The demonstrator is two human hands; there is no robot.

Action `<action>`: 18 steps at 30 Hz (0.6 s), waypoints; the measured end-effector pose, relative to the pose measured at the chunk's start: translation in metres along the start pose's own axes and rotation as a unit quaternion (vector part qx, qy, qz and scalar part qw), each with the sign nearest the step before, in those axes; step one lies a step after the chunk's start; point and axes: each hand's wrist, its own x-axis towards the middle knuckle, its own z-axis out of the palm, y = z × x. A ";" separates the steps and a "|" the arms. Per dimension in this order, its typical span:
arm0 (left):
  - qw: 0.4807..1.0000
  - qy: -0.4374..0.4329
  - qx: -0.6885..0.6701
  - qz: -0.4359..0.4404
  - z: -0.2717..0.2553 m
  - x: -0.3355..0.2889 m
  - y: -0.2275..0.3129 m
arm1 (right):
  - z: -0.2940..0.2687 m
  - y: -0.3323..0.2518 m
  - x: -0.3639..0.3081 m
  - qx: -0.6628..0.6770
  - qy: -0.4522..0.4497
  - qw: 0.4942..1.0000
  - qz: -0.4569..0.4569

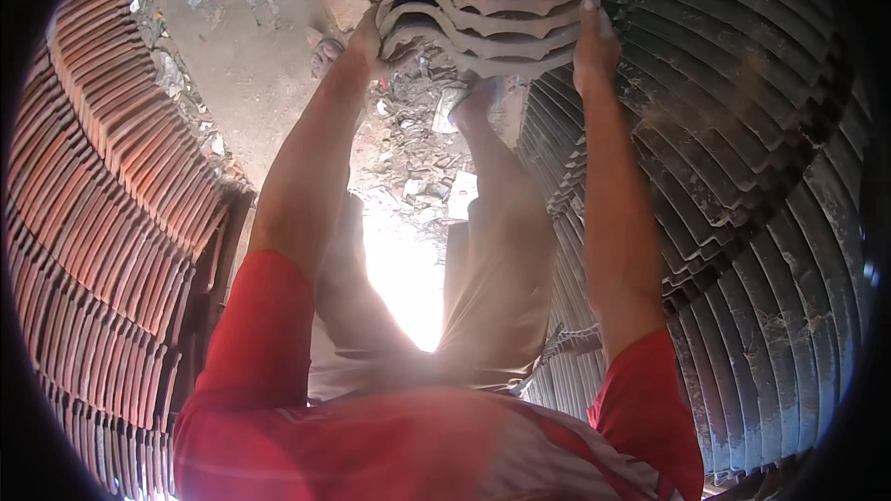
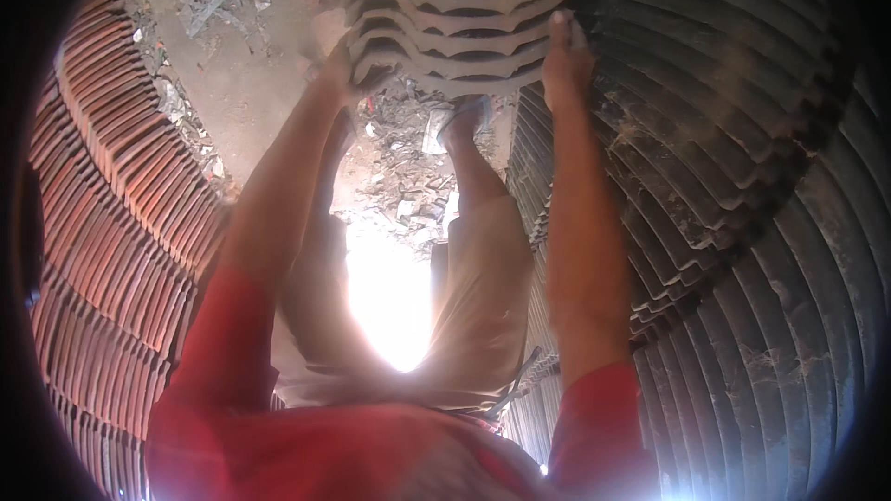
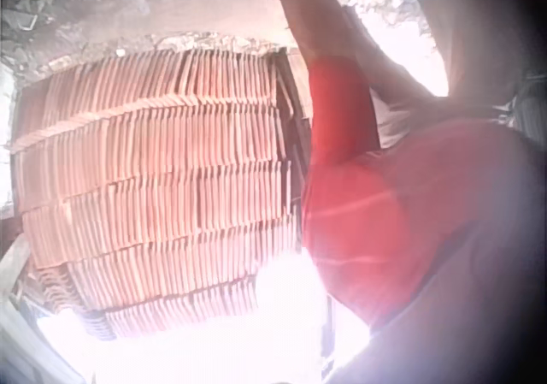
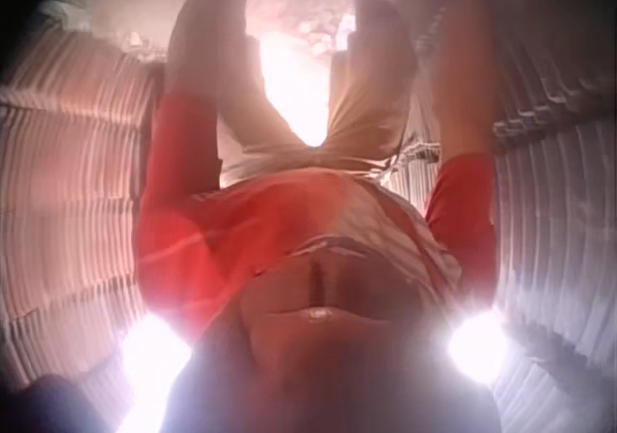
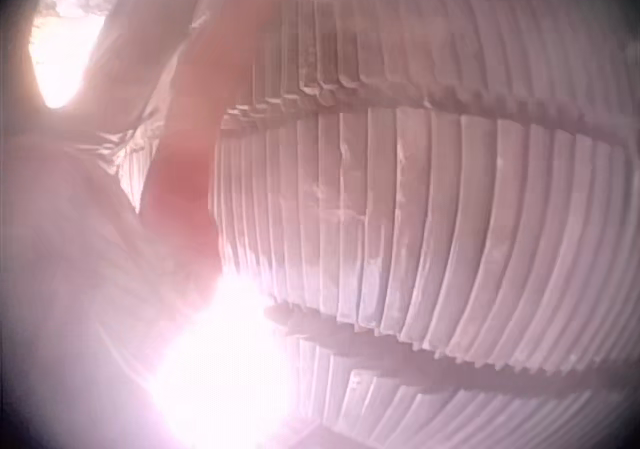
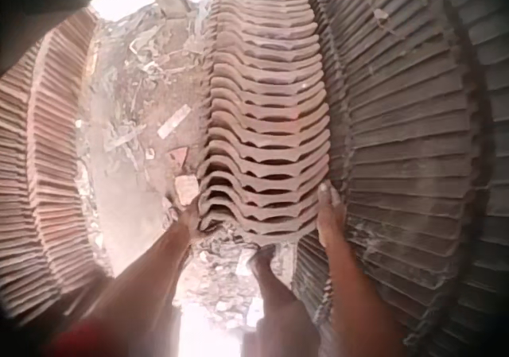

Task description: The person moves clay roof tiles by hand between stacks in an outdoor storage yard.

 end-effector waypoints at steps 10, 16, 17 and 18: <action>0.995 -0.085 -0.031 -0.039 -0.022 0.030 0.000 | -0.015 -0.008 0.005 0.017 -0.115 0.965 0.235; 0.999 -0.001 -0.046 0.026 -0.015 0.041 -0.012 | -0.016 -0.015 0.005 0.098 -0.182 0.930 0.303; 0.997 0.022 -0.019 0.075 0.002 0.013 -0.010 | -0.016 -0.014 0.005 0.082 -0.177 0.933 0.303; 0.998 -0.007 -0.036 0.044 -0.011 0.033 -0.018 | -0.017 -0.012 0.002 0.066 -0.169 0.936 0.303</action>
